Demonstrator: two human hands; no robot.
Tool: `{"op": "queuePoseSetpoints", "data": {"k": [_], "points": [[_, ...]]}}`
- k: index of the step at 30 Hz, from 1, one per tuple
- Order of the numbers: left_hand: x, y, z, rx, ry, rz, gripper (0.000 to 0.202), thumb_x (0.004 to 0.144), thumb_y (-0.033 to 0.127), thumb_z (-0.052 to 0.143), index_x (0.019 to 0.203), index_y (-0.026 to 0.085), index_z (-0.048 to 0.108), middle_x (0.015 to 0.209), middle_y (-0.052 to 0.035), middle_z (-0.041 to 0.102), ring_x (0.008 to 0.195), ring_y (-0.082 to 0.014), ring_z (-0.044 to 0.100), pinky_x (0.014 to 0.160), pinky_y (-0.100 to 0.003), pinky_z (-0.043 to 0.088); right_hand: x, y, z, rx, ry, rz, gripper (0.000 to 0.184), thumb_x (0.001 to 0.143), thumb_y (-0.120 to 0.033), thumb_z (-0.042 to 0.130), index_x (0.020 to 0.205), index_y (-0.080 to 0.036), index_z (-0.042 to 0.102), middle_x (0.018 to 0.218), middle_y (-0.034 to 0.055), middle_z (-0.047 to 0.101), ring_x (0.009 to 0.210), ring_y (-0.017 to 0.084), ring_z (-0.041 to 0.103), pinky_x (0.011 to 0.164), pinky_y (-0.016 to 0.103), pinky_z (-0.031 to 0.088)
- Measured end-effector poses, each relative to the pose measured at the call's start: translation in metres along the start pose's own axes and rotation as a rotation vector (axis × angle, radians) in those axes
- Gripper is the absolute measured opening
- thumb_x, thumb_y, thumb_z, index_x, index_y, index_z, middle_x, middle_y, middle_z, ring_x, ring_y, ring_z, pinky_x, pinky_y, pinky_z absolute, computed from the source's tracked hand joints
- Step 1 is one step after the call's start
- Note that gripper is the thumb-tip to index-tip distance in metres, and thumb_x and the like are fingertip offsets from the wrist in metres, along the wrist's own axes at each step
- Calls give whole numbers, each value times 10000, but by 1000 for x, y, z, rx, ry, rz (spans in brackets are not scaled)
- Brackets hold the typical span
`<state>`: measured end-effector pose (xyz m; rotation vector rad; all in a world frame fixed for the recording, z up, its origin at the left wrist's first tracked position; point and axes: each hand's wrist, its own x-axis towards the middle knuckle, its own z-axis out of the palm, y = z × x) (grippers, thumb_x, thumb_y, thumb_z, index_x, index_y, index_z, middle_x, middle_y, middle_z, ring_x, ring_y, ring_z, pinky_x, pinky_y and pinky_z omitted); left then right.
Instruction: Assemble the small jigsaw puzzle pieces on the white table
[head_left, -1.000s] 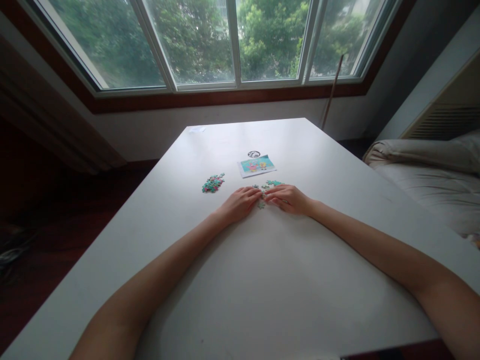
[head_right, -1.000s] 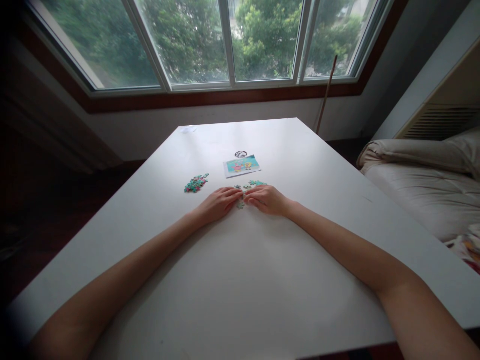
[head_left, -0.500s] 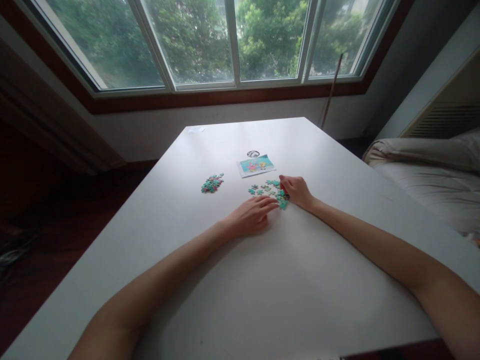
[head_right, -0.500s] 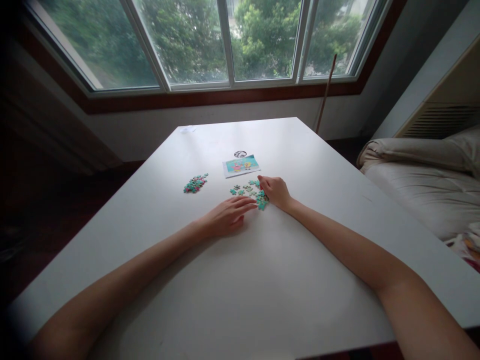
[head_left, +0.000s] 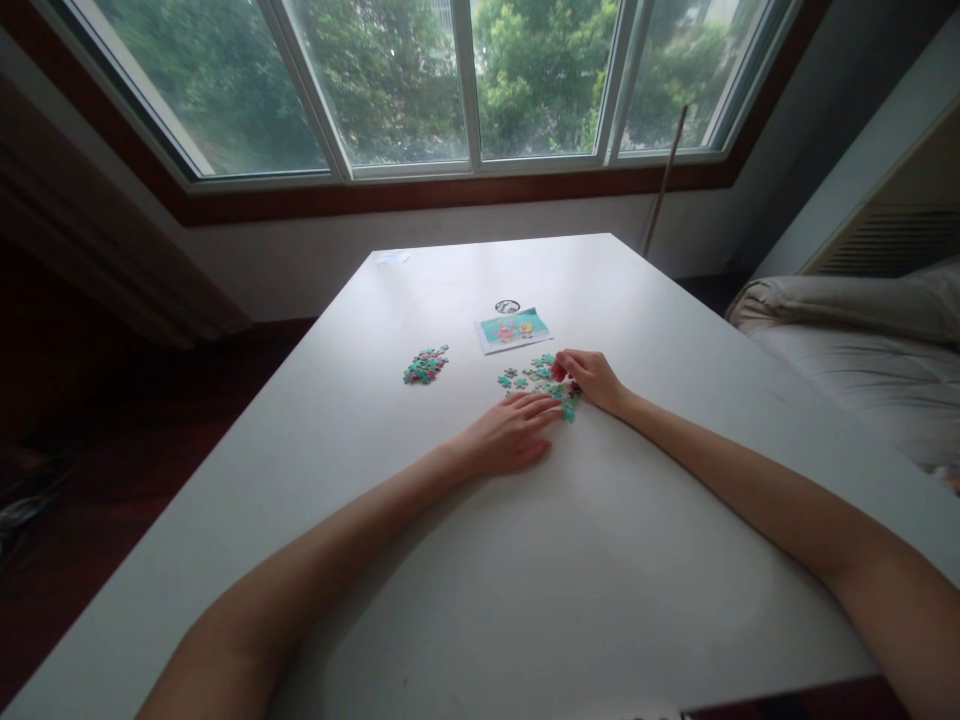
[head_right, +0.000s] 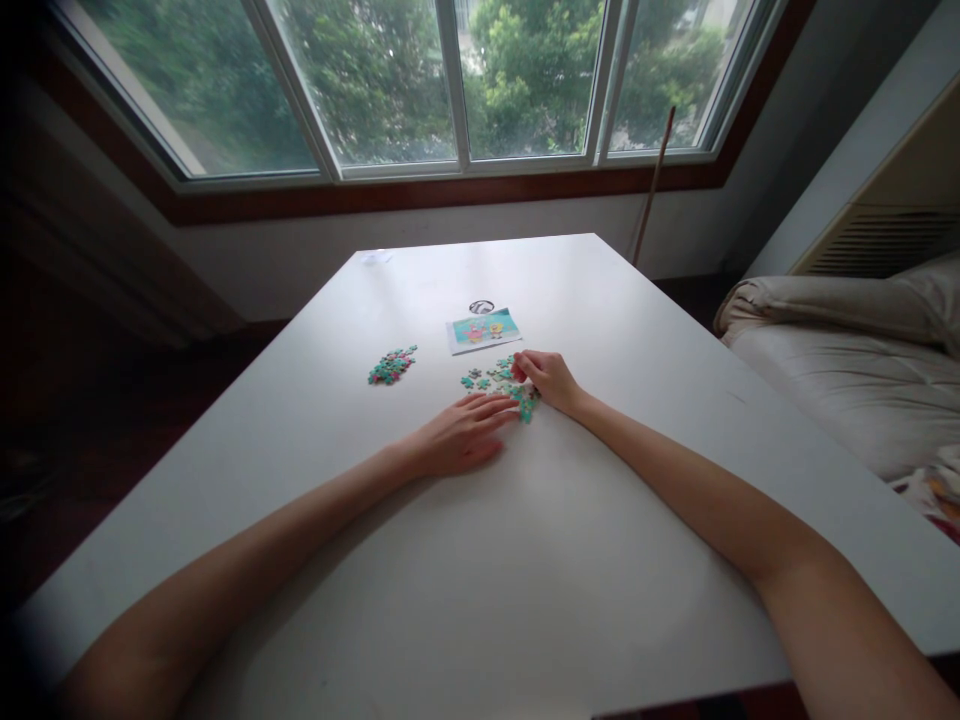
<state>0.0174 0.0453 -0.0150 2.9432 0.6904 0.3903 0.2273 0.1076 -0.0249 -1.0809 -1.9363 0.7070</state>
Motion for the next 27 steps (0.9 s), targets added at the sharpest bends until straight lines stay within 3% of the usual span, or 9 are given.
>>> {"op": "queuePoseSetpoints", "data": {"k": [3, 10, 13, 19, 27], "points": [[-1, -1, 2, 3, -21, -42, 498, 898, 360, 424, 1359, 181, 370, 1425, -129, 389, 1305, -253, 360, 1073, -440, 277, -3, -3, -1, 35, -33, -10, 567, 869, -602, 362, 665, -150, 636, 646, 43, 648, 615, 147, 585, 614, 259, 450], [1, -1, 1, 27, 43, -54, 398, 909, 322, 407, 1262, 148, 469, 1267, -126, 539, 1156, -236, 490, 1043, -400, 320, -5, -5, -2, 89, -125, -9, 590, 861, -616, 368, 725, -142, 691, 722, 61, 694, 668, 164, 621, 642, 275, 491], [2, -3, 2, 48, 64, -88, 403, 908, 326, 408, 1257, 133, 473, 1289, -146, 513, 1177, -250, 470, 1034, -410, 334, -5, -5, -2, 106, -206, -79, 570, 875, -594, 368, 798, -143, 709, 780, 59, 709, 733, 173, 640, 707, 288, 496], [-1, -5, 8, 32, 25, -181, 532, 906, 414, 418, 1358, 139, 359, 1436, -139, 367, 1319, -272, 329, 1075, -476, 265, -6, -4, 1, 100, 16, -16, 612, 856, -646, 341, 693, -155, 668, 677, 55, 688, 637, 158, 626, 643, 270, 495], [-2, -3, 8, 98, 58, -285, 510, 906, 437, 402, 1319, 137, 418, 1398, -146, 421, 1304, -285, 348, 1069, -495, 252, -8, -6, 2, -171, 2, -18, 616, 882, -619, 305, 663, -162, 654, 646, 42, 666, 581, 148, 591, 623, 260, 436]]}}
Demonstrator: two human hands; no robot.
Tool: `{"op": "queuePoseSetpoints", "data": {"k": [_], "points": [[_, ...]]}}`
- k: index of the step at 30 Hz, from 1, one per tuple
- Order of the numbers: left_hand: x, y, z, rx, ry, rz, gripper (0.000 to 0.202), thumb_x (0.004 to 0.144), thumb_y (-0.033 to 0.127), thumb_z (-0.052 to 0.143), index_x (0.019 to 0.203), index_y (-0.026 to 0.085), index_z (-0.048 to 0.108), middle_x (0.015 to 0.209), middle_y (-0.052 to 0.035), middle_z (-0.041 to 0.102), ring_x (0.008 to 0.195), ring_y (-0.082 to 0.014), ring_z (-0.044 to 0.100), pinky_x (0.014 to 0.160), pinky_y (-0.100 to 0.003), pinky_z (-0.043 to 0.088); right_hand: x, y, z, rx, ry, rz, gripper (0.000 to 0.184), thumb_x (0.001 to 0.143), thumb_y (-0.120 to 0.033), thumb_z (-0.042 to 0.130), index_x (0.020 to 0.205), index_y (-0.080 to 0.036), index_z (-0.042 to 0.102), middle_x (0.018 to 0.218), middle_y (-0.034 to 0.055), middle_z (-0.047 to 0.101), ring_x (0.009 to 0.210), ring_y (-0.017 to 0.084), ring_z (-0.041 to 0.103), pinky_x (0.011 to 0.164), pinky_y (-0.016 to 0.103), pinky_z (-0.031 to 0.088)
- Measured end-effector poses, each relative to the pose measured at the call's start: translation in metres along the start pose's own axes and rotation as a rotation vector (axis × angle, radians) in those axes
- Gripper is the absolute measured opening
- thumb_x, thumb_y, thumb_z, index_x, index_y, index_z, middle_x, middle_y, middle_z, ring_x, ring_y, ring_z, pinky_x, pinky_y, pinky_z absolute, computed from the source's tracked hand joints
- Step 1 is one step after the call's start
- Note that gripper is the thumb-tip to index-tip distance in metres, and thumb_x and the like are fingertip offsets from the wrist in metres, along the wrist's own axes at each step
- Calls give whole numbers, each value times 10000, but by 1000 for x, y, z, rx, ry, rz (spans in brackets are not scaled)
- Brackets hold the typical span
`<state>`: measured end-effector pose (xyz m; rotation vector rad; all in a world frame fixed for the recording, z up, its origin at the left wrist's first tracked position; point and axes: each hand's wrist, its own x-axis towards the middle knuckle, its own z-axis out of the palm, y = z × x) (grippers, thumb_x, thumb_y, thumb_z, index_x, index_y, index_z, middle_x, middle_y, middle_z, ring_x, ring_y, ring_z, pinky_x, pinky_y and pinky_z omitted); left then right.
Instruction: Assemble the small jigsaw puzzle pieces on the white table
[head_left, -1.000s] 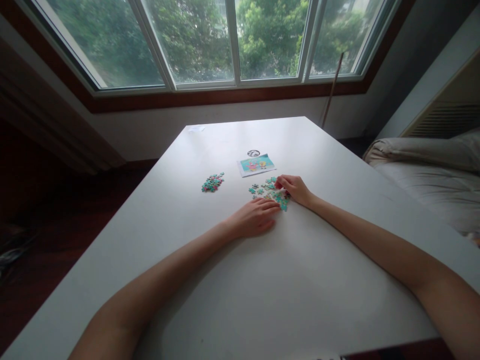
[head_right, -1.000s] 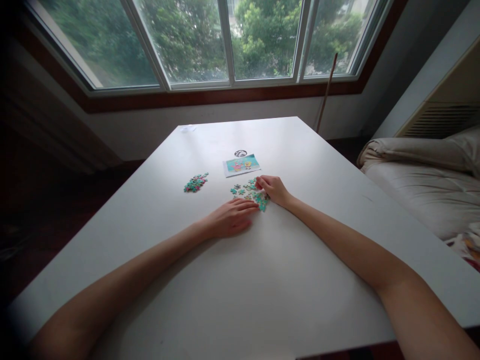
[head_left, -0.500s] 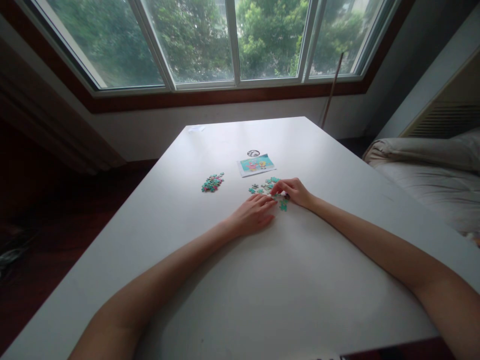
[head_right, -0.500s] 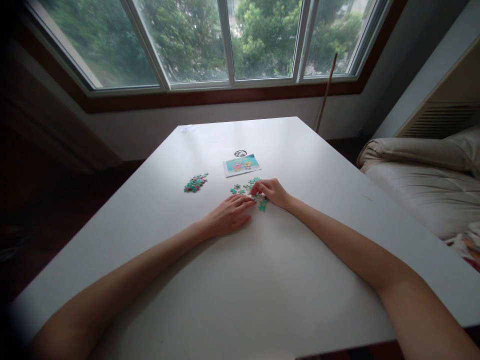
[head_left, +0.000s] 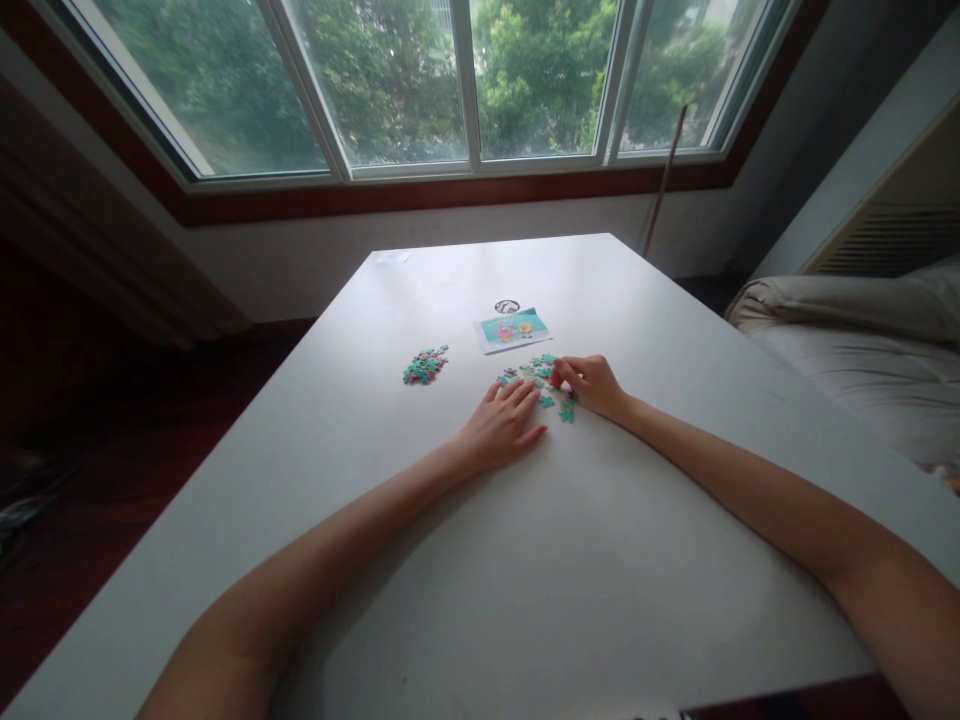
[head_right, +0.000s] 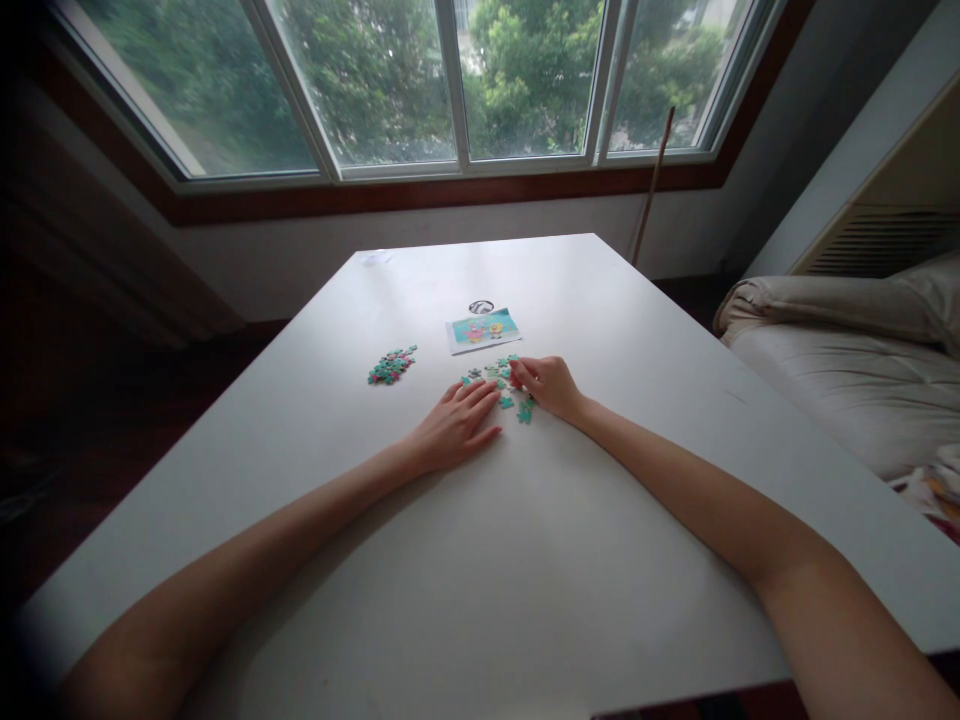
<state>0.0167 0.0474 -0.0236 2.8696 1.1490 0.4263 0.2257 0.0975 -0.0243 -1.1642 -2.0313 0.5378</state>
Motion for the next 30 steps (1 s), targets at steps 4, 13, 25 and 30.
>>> {"op": "queuePoseSetpoints", "data": {"k": [4, 13, 25, 30], "points": [[0, 0, 0, -15, 16, 39, 513, 901, 419, 421, 1329, 136, 411, 1418, -152, 391, 1317, -284, 331, 1065, -481, 273, -1, -3, 0, -35, 39, 24, 604, 885, -611, 302, 662, -168, 647, 651, 38, 669, 586, 144, 584, 622, 246, 420], [1, 1, -6, -40, -28, 264, 407, 936, 255, 364, 1334, 198, 425, 1387, -77, 457, 1305, -223, 369, 1080, -421, 283, 16, 21, -3, -1, 226, 348, 442, 836, -513, 420, 595, -173, 568, 486, -4, 538, 488, 132, 496, 555, 259, 380], [-3, -1, -5, -90, -31, 250, 400, 937, 341, 385, 1312, 216, 440, 1332, -68, 515, 1265, -229, 402, 1080, -427, 269, 28, 38, -40, 286, -474, 297, 435, 476, -434, 795, 730, -139, 603, 608, -28, 578, 539, 86, 477, 501, 221, 339], [-2, -1, -5, -81, 13, 252, 371, 930, 332, 391, 1250, 172, 489, 1219, -105, 570, 1154, -229, 478, 1055, -414, 307, 28, 35, -44, 306, -539, 288, 437, 452, -383, 808, 749, -133, 608, 592, -46, 551, 548, 80, 467, 508, 217, 335]]}}
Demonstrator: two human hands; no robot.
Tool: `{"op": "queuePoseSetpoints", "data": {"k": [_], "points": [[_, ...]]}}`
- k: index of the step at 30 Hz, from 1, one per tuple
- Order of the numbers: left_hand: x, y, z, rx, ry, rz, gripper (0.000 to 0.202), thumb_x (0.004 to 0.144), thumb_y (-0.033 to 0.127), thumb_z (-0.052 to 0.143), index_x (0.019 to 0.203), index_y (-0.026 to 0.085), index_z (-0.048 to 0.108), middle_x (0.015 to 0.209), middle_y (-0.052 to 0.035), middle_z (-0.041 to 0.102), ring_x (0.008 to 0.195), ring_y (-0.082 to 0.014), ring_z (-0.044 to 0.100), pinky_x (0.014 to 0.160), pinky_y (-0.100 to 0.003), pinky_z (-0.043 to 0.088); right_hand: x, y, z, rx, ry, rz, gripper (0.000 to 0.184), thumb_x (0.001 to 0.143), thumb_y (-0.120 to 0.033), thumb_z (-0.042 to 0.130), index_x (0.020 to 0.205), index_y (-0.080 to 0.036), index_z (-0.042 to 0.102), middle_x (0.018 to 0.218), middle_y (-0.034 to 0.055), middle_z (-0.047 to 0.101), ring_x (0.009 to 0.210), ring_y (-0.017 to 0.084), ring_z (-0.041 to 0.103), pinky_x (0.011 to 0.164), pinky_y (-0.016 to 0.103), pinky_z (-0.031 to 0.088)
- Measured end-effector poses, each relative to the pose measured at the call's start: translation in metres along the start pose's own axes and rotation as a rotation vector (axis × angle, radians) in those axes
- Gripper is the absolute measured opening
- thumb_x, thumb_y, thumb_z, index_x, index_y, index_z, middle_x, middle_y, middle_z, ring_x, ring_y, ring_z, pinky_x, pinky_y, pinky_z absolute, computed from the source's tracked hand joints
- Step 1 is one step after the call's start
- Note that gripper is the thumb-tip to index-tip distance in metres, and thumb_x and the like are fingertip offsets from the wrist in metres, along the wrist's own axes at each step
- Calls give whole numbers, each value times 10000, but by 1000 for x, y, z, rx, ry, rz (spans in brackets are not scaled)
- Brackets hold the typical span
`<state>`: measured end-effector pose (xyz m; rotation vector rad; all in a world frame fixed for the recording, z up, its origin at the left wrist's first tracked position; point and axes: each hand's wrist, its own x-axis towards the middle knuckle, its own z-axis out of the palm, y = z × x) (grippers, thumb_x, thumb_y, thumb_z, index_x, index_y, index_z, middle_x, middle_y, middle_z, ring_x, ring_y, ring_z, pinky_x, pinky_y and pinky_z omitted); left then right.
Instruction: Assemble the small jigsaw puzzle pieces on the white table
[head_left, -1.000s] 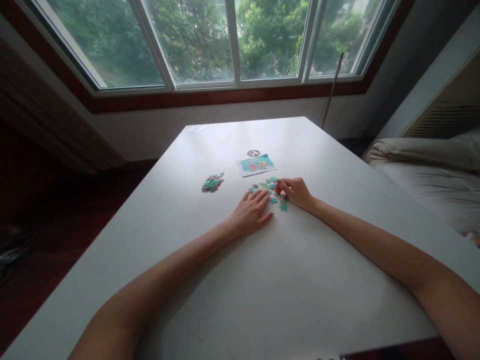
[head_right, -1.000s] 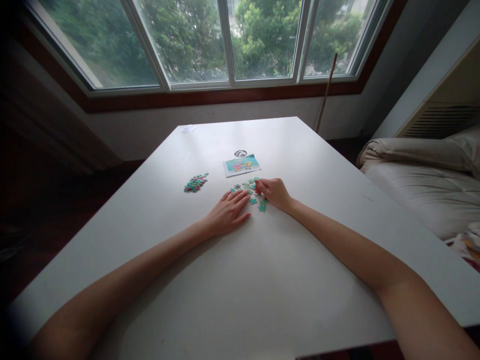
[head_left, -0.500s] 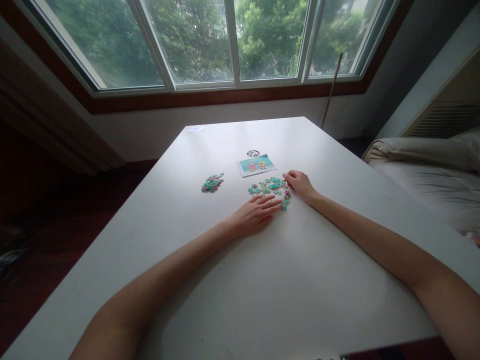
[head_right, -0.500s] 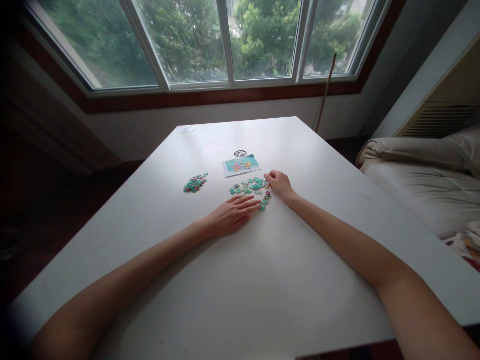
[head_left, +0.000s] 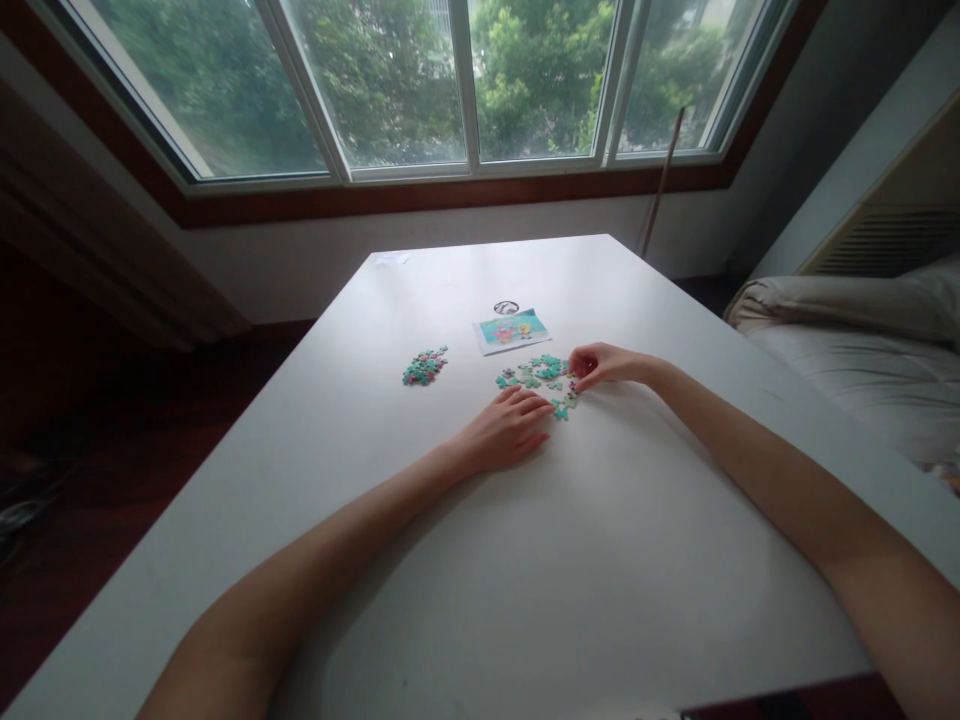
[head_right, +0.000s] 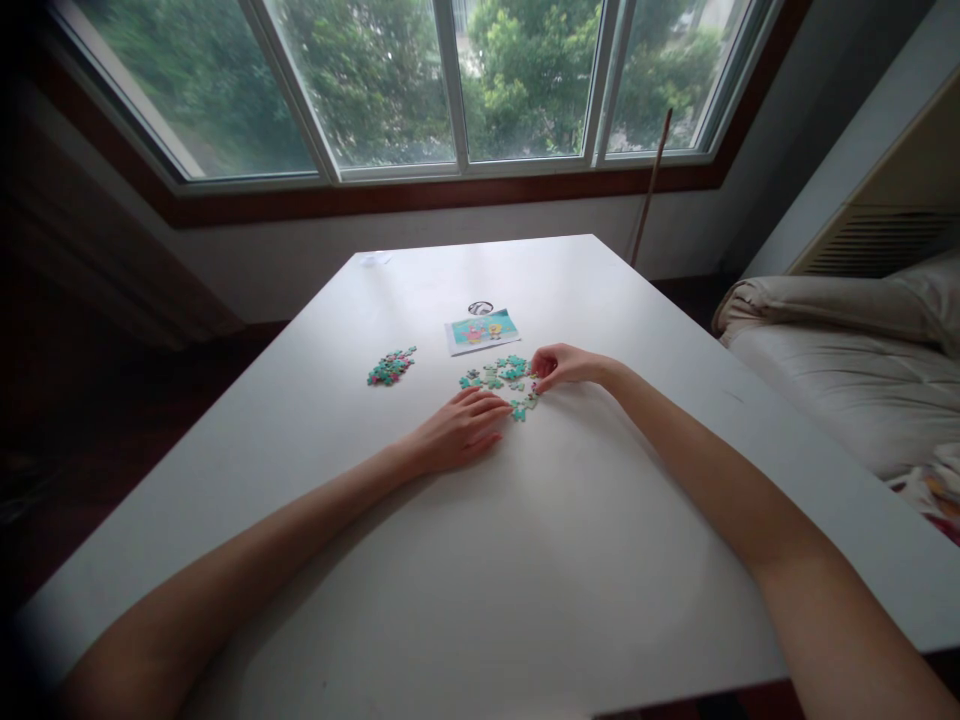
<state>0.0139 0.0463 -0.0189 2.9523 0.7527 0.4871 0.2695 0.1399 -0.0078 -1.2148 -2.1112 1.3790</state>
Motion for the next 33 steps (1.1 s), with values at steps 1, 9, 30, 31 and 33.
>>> {"op": "queuePoseSetpoints", "data": {"k": [1, 9, 30, 31, 33], "points": [[0, 0, 0, 5, 4, -3, 374, 926, 340, 400, 1247, 172, 492, 1208, -109, 569, 1140, -233, 483, 1051, -420, 312, 1, 0, 1, -10, -2, -4, 428, 457, -383, 806, 743, -133, 607, 585, -49, 543, 545, 79, 459, 504, 215, 327], [2, 1, 0, 6, -1, 11, 395, 920, 366, 406, 1256, 173, 485, 1252, -119, 523, 1169, -250, 451, 1037, -413, 332, 9, 9, 9, -133, 65, -56, 407, 585, -474, 733, 755, -116, 640, 608, -29, 525, 576, 89, 429, 527, 224, 311], [3, -3, 3, -44, -96, -30, 486, 923, 406, 395, 1370, 219, 369, 1461, -75, 343, 1342, -256, 298, 1098, -443, 235, 7, 8, 18, -149, 65, -96, 432, 553, -475, 757, 793, -131, 653, 587, -56, 408, 565, 88, 358, 524, 231, 257], [3, -3, 3, -48, -104, -35, 486, 925, 407, 390, 1374, 222, 362, 1462, -70, 341, 1342, -254, 298, 1099, -444, 232, 6, 8, 18, -147, 66, -99, 440, 553, -477, 756, 809, -133, 656, 588, -58, 404, 563, 87, 353, 524, 231, 254], [3, -3, 2, -55, -109, -44, 487, 926, 413, 386, 1374, 223, 360, 1456, -67, 354, 1335, -253, 310, 1098, -445, 233, 6, 8, 18, -151, 56, -110, 447, 565, -479, 749, 841, -137, 670, 592, -60, 391, 562, 84, 343, 528, 232, 249]]}}
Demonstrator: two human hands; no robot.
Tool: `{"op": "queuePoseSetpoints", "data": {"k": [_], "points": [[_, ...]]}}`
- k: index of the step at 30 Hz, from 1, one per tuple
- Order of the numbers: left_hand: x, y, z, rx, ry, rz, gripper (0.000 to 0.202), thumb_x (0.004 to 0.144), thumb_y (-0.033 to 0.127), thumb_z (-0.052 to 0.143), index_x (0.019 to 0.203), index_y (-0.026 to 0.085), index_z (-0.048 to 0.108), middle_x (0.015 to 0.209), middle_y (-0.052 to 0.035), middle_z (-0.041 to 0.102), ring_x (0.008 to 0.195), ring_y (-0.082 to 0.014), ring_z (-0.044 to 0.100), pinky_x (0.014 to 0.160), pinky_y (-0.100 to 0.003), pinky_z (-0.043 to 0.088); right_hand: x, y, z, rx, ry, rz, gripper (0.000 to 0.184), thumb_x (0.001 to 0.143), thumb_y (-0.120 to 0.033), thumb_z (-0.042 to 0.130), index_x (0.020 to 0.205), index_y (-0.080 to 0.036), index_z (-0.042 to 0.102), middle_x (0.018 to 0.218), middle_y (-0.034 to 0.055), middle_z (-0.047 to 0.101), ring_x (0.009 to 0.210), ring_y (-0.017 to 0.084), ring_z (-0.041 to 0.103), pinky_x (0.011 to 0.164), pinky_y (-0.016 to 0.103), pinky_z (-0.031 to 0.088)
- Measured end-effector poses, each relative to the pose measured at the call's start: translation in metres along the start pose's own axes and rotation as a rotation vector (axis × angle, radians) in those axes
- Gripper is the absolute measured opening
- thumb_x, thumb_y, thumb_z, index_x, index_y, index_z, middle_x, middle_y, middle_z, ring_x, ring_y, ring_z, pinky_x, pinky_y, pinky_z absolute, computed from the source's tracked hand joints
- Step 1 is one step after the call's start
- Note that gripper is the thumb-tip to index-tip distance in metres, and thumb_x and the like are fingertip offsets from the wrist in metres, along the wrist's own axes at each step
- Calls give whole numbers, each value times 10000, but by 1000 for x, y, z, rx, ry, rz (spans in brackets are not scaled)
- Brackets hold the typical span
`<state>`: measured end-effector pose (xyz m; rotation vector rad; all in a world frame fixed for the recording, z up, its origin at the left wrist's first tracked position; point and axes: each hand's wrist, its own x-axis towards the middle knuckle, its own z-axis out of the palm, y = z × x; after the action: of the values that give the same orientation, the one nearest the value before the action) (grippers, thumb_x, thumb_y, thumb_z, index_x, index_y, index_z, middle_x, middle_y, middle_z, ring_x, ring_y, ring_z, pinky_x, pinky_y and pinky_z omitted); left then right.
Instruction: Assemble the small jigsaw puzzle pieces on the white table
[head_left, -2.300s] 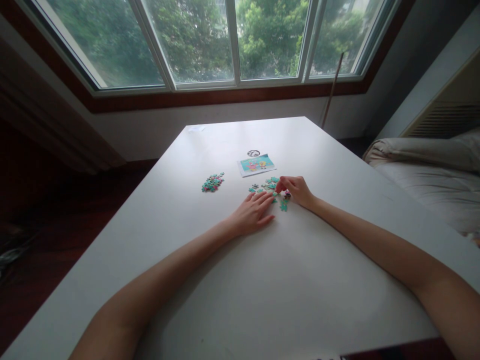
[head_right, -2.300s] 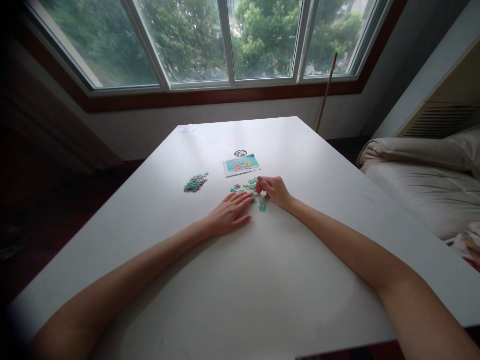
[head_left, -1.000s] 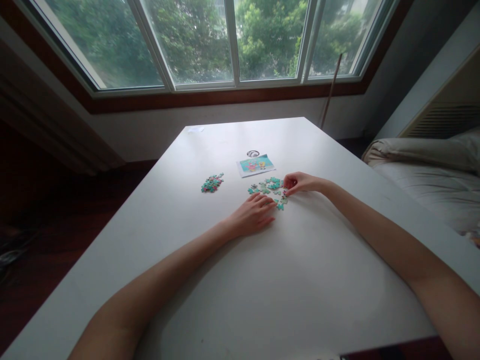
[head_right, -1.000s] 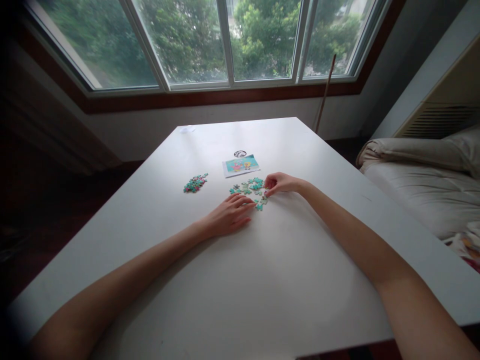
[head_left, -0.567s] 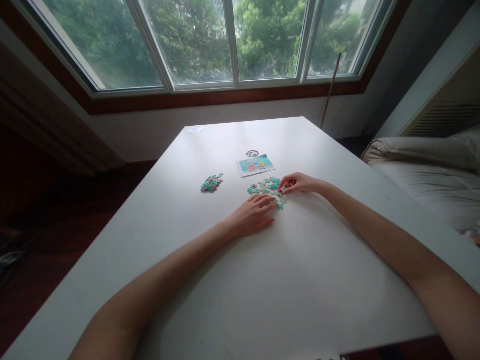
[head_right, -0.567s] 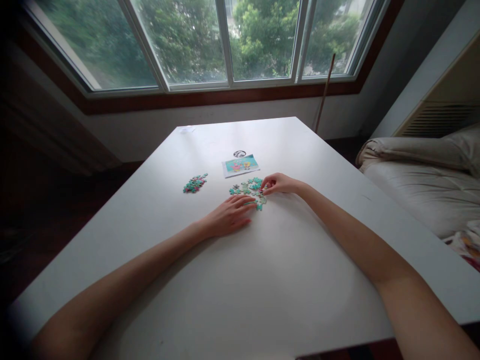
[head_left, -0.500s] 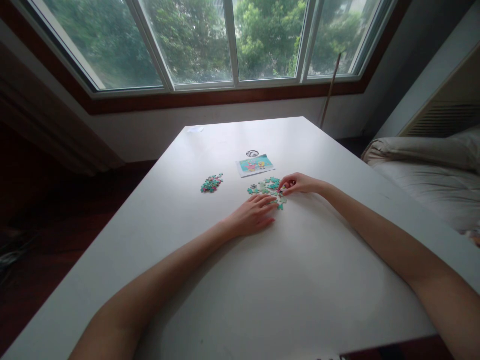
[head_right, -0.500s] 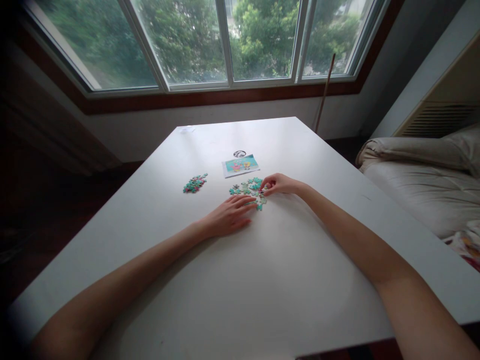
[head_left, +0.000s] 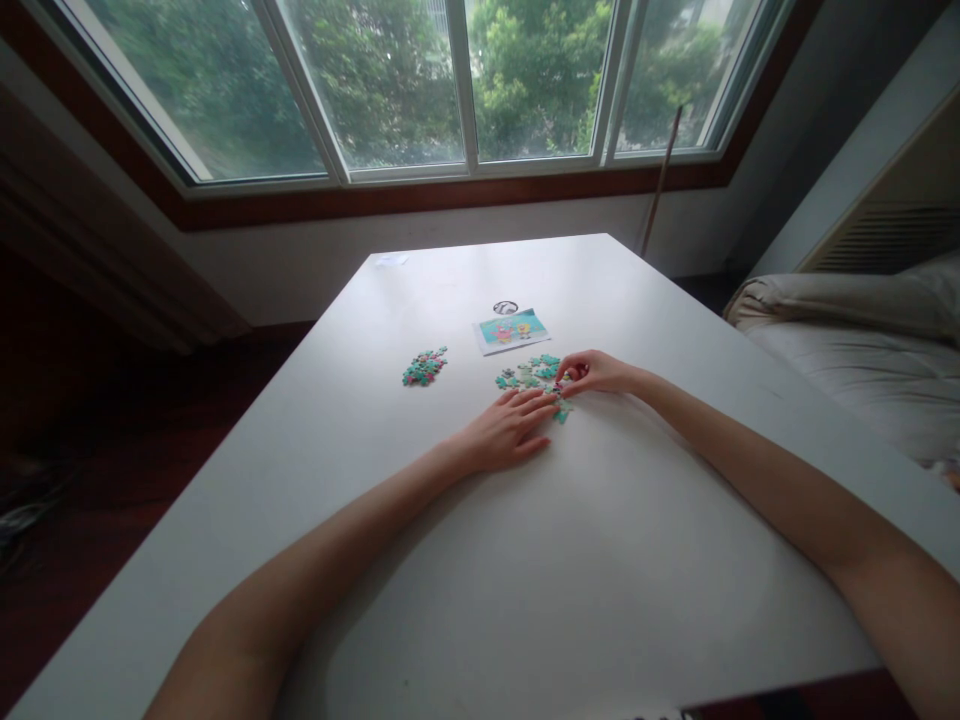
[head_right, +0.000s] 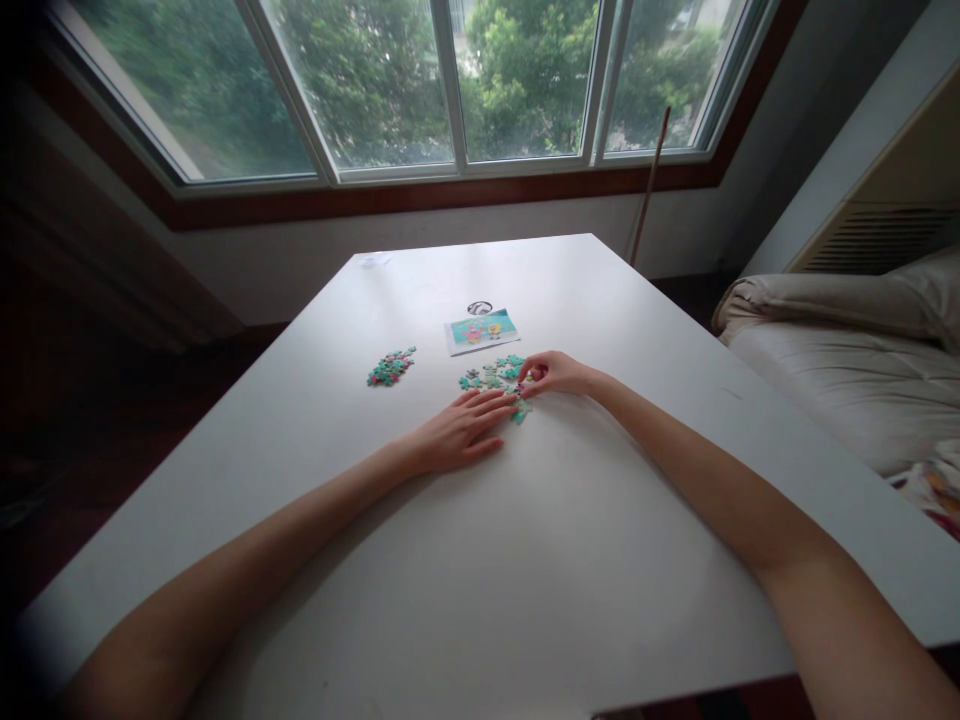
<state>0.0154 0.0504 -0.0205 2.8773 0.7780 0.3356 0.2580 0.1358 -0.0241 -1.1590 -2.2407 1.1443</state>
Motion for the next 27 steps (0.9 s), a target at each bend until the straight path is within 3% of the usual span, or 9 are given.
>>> {"op": "queuePoseSetpoints", "data": {"k": [13, 15, 20, 27], "points": [[-2, 1, 0, 7, 55, -13, 482, 913, 427, 405, 1339, 201, 402, 1420, -107, 400, 1310, -265, 340, 1074, -450, 273, -2, -4, -12, 8, -125, -22, 485, 583, -498, 738, 894, -128, 702, 579, -48, 426, 571, 94, 382, 533, 244, 265], [-3, 1, 0, 5, 70, -4, 468, 913, 411, 409, 1330, 197, 408, 1413, -111, 406, 1306, -263, 344, 1074, -448, 277, -2, -2, -14, 48, -90, 3, 486, 610, -501, 717, 914, -122, 690, 583, -49, 431, 557, 87, 372, 524, 243, 258], [-2, 2, -1, -20, 109, 45, 398, 911, 351, 417, 1270, 183, 453, 1317, -114, 499, 1232, -244, 423, 1050, -408, 318, 0, 8, -13, 131, 152, 56, 452, 645, -509, 674, 872, -118, 656, 593, -47, 454, 548, 84, 370, 515, 238, 253], [-1, 4, -1, 10, 123, 38, 329, 908, 312, 405, 1197, 181, 494, 1215, -113, 544, 1142, -233, 480, 1015, -383, 352, -1, 9, -14, 102, 114, 38, 448, 626, -494, 695, 858, -111, 687, 617, -31, 476, 586, 94, 390, 534, 239, 264]]}}
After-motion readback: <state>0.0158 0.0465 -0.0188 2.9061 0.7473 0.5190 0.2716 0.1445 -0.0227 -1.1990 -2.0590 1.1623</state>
